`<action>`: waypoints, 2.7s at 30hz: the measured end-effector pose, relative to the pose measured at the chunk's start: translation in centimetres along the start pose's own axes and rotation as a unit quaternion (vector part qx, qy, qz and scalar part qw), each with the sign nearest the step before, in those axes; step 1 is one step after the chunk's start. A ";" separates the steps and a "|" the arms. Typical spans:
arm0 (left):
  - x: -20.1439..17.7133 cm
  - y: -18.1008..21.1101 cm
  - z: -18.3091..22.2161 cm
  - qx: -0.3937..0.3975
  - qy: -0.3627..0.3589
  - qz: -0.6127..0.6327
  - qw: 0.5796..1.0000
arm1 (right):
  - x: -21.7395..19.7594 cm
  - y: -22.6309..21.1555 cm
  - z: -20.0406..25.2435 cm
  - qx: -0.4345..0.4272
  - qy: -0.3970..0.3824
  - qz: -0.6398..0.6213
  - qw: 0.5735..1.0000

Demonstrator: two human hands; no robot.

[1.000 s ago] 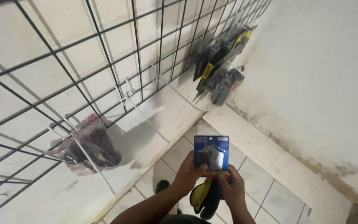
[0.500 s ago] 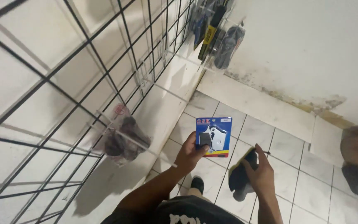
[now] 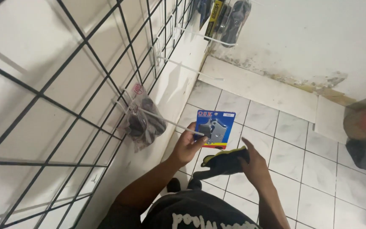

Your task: Cleaning and inspecting packaged automotive spare parts.

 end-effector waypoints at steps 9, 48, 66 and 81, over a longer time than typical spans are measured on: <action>-1.8 -1.5 -0.3 0.040 0.022 0.098 0.994 | 3.5 4.0 -2.0 -0.021 0.062 0.180 0.981; -5.6 -14.1 1.6 -0.086 -0.083 0.435 0.893 | 12.1 -8.5 2.1 -0.402 0.284 0.094 0.865; -6.1 -12.8 2.1 0.199 -0.068 0.039 0.977 | 12.8 -9.1 1.4 -0.410 0.253 0.109 0.870; -4.8 -6.4 3.4 0.030 -0.113 0.105 0.988 | 12.7 -9.5 2.8 -0.418 0.259 0.118 0.863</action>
Point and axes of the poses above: each hand's wrist, its own z-axis away from the middle knuckle, its own x-axis out of the palm, y = z × x, the point moved 2 cm from there along -z, towards the middle knuckle, and after that the axes turned 1 degree about z, right-handed, at the moved point
